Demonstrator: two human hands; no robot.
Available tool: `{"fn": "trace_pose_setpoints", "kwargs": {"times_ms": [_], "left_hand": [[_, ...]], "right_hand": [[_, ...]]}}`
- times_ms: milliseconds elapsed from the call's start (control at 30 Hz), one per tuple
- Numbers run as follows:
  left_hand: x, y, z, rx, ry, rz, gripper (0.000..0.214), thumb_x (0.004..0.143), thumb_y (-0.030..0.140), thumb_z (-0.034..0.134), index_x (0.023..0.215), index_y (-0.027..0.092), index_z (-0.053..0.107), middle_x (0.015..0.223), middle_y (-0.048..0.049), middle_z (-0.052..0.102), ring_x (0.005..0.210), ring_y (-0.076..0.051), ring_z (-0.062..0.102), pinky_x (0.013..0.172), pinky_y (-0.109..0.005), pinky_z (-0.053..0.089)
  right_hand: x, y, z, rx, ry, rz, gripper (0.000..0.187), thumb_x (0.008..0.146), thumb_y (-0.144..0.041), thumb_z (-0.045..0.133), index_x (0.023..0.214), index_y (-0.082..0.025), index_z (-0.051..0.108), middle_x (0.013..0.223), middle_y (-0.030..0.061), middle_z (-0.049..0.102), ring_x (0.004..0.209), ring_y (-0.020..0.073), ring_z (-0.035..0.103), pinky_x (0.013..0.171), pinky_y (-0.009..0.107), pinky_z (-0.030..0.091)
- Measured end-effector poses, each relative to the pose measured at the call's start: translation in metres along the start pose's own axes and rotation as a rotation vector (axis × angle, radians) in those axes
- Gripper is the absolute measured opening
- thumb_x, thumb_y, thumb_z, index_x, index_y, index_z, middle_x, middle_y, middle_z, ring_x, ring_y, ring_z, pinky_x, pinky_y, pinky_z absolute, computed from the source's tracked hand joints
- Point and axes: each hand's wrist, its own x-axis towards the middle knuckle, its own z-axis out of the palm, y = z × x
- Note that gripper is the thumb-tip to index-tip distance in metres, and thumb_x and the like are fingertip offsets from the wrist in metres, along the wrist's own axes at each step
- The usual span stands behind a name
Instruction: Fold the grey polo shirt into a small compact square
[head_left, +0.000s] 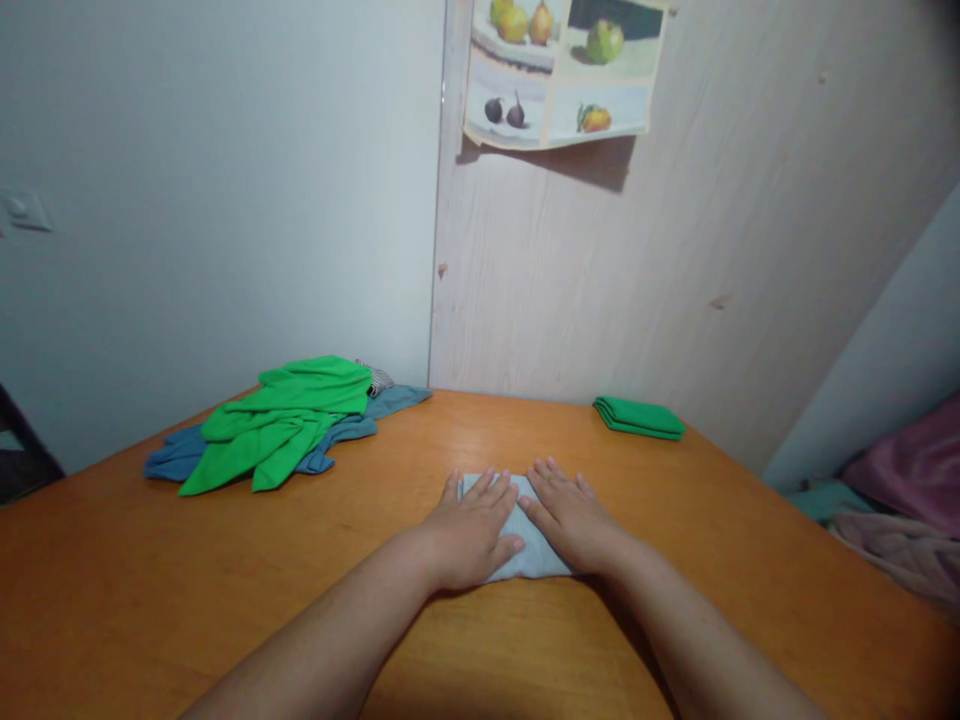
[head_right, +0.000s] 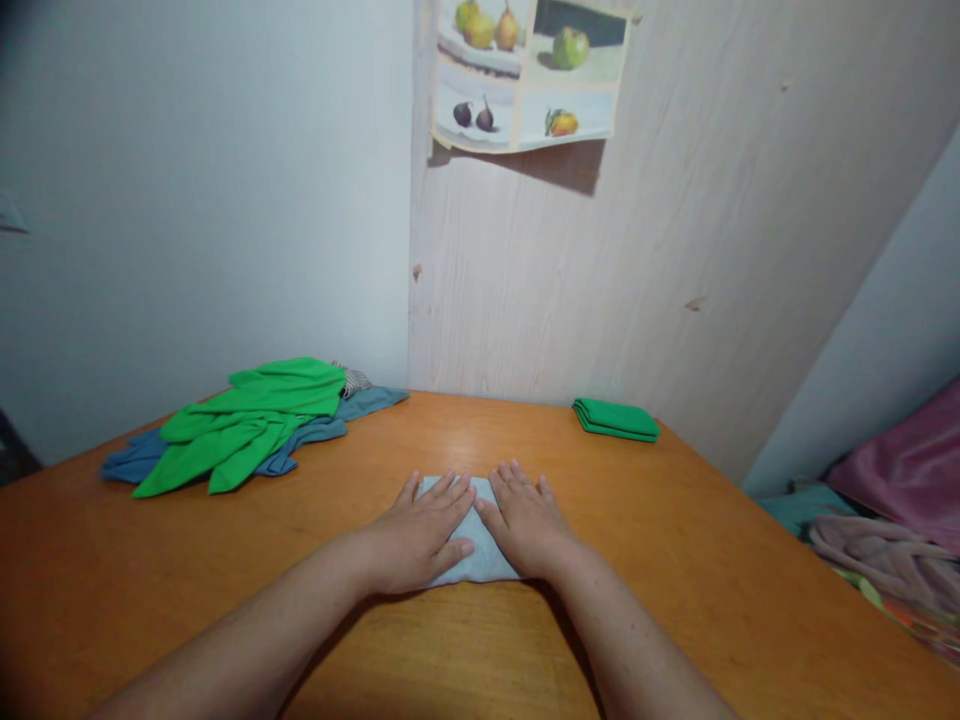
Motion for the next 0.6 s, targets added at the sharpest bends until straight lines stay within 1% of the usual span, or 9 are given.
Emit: {"fn": "trace_pose_setpoints", "kwargs": {"times_ms": [200, 300, 367, 433, 467, 500, 533, 567, 600], "left_hand": [[-0.001, -0.004, 0.005, -0.023, 0.025, 0.004, 0.068, 0.097, 0.051, 0.04, 0.155, 0.019, 0.024, 0.163, -0.0123, 0.014, 0.15, -0.033, 0.005, 0.114, -0.067, 0.001], [-0.003, -0.007, 0.006, -0.062, 0.063, 0.02, 0.065, 0.096, 0.05, 0.043, 0.154, 0.022, 0.03, 0.162, -0.0123, 0.019, 0.15, -0.034, 0.01, 0.114, -0.068, 0.002], [-0.004, -0.004, -0.002, -0.108, 0.138, 0.047, 0.062, 0.094, 0.048, 0.05, 0.15, 0.026, 0.038, 0.16, -0.0116, 0.028, 0.149, -0.035, 0.015, 0.114, -0.068, 0.001], [-0.008, 0.003, -0.018, -0.208, 0.271, 0.095, 0.057, 0.091, 0.045, 0.058, 0.144, 0.028, 0.047, 0.154, -0.0108, 0.04, 0.146, -0.035, 0.025, 0.115, -0.066, 0.004], [-0.012, 0.008, -0.028, -0.292, 0.35, 0.13, 0.053, 0.09, 0.043, 0.06, 0.14, 0.029, 0.051, 0.149, -0.0103, 0.048, 0.142, -0.034, 0.033, 0.116, -0.063, 0.009], [-0.018, 0.013, -0.038, -0.409, 0.419, 0.17, 0.047, 0.09, 0.042, 0.061, 0.135, 0.029, 0.056, 0.141, -0.01, 0.056, 0.134, -0.032, 0.044, 0.116, -0.058, 0.019], [-0.027, 0.017, -0.045, -0.547, 0.449, 0.206, 0.041, 0.091, 0.041, 0.061, 0.13, 0.027, 0.06, 0.131, -0.0098, 0.062, 0.124, -0.03, 0.053, 0.111, -0.052, 0.032], [-0.039, 0.019, -0.05, -0.688, 0.436, 0.227, 0.038, 0.092, 0.041, 0.061, 0.126, 0.027, 0.062, 0.122, -0.009, 0.066, 0.115, -0.028, 0.059, 0.103, -0.046, 0.042], [-0.052, 0.02, -0.05, -0.833, 0.41, 0.258, 0.036, 0.092, 0.042, 0.062, 0.124, 0.026, 0.063, 0.112, -0.0082, 0.069, 0.105, -0.026, 0.063, 0.094, -0.042, 0.048]], "right_hand": [[-0.001, -0.002, 0.0, 0.016, 0.028, -0.004, 0.082, 0.095, -0.069, 0.013, 0.155, -0.015, 0.027, 0.162, 0.0101, 0.018, 0.151, 0.0275, 0.009, 0.119, 0.057, 0.007], [-0.002, -0.004, -0.001, 0.033, 0.049, -0.002, 0.08, 0.096, -0.067, 0.014, 0.154, -0.015, 0.029, 0.162, 0.0111, 0.021, 0.151, 0.0272, 0.01, 0.119, 0.057, 0.008], [-0.003, -0.005, -0.002, 0.051, 0.053, -0.002, 0.078, 0.096, -0.066, 0.016, 0.154, -0.015, 0.03, 0.161, 0.0113, 0.022, 0.151, 0.0271, 0.011, 0.119, 0.056, 0.008], [-0.004, -0.006, -0.004, 0.069, 0.055, -0.009, 0.076, 0.097, -0.065, 0.018, 0.154, -0.016, 0.03, 0.161, 0.011, 0.023, 0.151, 0.0271, 0.011, 0.119, 0.057, 0.007], [-0.004, -0.006, -0.004, 0.078, 0.057, -0.013, 0.076, 0.097, -0.065, 0.019, 0.154, -0.017, 0.03, 0.161, 0.0106, 0.023, 0.151, 0.0272, 0.011, 0.119, 0.057, 0.007], [-0.004, -0.007, -0.005, 0.086, 0.059, -0.017, 0.075, 0.097, -0.065, 0.02, 0.154, -0.018, 0.03, 0.161, 0.0103, 0.023, 0.151, 0.0274, 0.011, 0.119, 0.057, 0.006], [-0.004, -0.007, -0.005, 0.093, 0.061, -0.019, 0.074, 0.097, -0.065, 0.02, 0.154, -0.019, 0.031, 0.161, 0.0101, 0.023, 0.151, 0.0275, 0.01, 0.119, 0.057, 0.006], [-0.004, -0.007, -0.005, 0.1, 0.062, -0.017, 0.074, 0.096, -0.065, 0.021, 0.154, -0.019, 0.031, 0.161, 0.0101, 0.023, 0.151, 0.0275, 0.01, 0.119, 0.057, 0.006], [-0.004, -0.007, -0.005, 0.106, 0.06, -0.013, 0.074, 0.096, -0.065, 0.021, 0.154, -0.019, 0.03, 0.161, 0.0104, 0.023, 0.151, 0.0277, 0.01, 0.119, 0.057, 0.005]]}}
